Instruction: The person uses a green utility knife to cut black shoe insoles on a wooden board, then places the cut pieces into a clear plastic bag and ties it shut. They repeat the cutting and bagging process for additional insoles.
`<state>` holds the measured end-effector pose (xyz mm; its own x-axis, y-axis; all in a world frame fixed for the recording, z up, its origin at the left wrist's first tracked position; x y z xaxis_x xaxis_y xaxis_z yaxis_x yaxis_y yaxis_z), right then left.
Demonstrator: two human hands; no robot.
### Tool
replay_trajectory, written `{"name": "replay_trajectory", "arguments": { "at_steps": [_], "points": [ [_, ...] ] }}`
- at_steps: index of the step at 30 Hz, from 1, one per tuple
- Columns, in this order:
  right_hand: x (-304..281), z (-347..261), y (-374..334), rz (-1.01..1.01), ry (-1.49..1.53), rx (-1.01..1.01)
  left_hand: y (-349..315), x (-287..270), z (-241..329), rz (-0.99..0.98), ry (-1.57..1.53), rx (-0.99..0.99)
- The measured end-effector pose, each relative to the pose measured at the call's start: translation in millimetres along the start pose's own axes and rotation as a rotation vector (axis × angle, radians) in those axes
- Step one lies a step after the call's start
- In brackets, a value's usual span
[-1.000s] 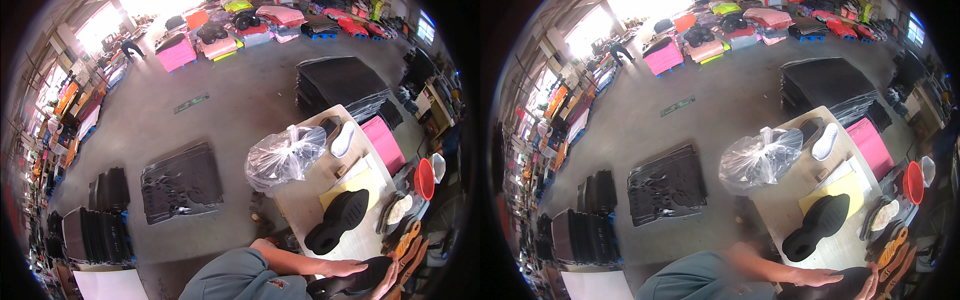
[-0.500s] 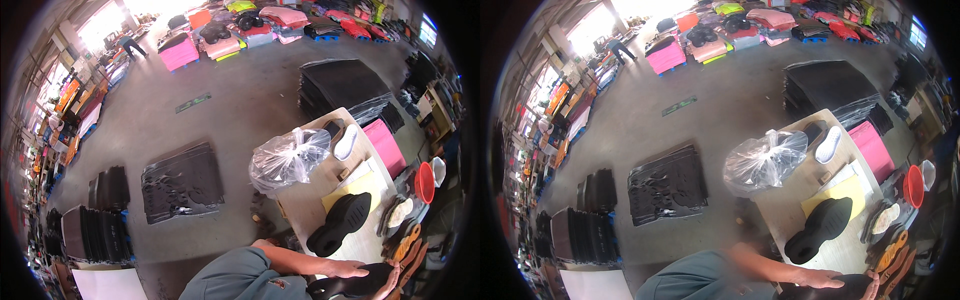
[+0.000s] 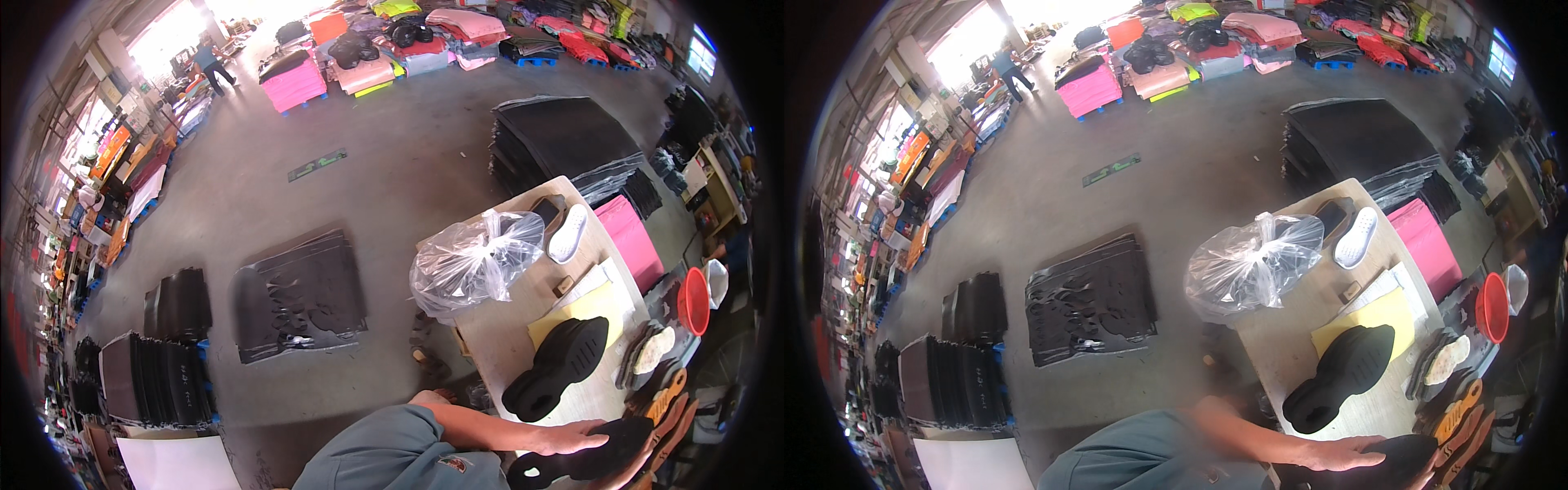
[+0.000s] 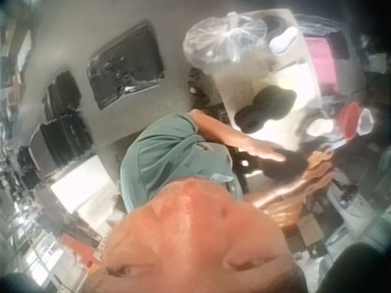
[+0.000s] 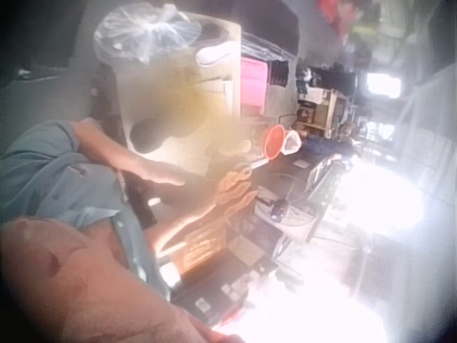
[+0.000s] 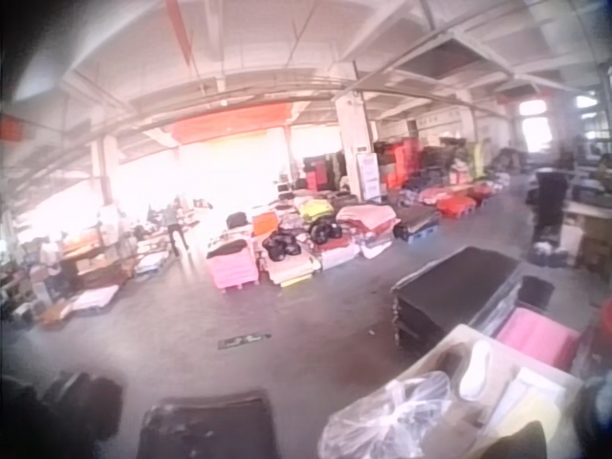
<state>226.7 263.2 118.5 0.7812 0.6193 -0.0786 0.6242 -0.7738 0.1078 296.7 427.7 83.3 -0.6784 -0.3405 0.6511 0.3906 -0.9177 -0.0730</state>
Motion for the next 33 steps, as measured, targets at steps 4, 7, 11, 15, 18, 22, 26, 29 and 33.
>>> {"name": "replay_trajectory", "arguments": {
  "at_steps": [4, 7, 11, 15, 18, 22, 26, 29, 33],
  "points": [
    [10, 21, -56, 0.091, -0.038, 0.131, 6, -1, 6, 0.046, -0.041, 0.049],
    [21, 39, -105, 0.14, -0.067, 0.258, 13, -3, 5, 0.126, -0.088, 0.074],
    [10, 27, -128, 0.349, 0.077, 0.244, 23, -3, -20, 0.252, 0.195, -0.035],
    [-2, 13, -128, 0.352, -0.007, 0.303, 33, 14, -49, 0.111, 0.557, -0.105],
    [-36, 5, -132, 0.411, -0.041, 0.3, 45, 41, -57, 0.149, 0.257, -0.023],
    [-116, -35, -139, 0.477, -0.422, 0.101, 62, 122, -110, -0.013, 0.068, -0.244],
    [-201, -48, -158, 0.63, -0.515, 0.131, 78, 202, -171, -0.141, 0.104, -0.429],
    [-270, -41, -181, 0.824, -0.422, 0.175, 92, 259, -219, -0.202, 0.211, -0.535],
    [-346, -41, -199, 0.987, -0.244, 0.038, 115, 347, -260, -0.398, 0.315, -0.594]
  ]
}}
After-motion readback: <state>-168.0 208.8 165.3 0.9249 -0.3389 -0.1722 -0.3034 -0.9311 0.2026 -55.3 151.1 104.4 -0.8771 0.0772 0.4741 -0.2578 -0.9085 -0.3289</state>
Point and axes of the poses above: each hand's wrist, its own y-axis towards the middle knuckle, its own x-axis out of the palm, z = x × y, the point moved 10 cm from there along y, towards the middle knuckle, and after that the axes turned 9 degrees about z, right-handed, at the moved point
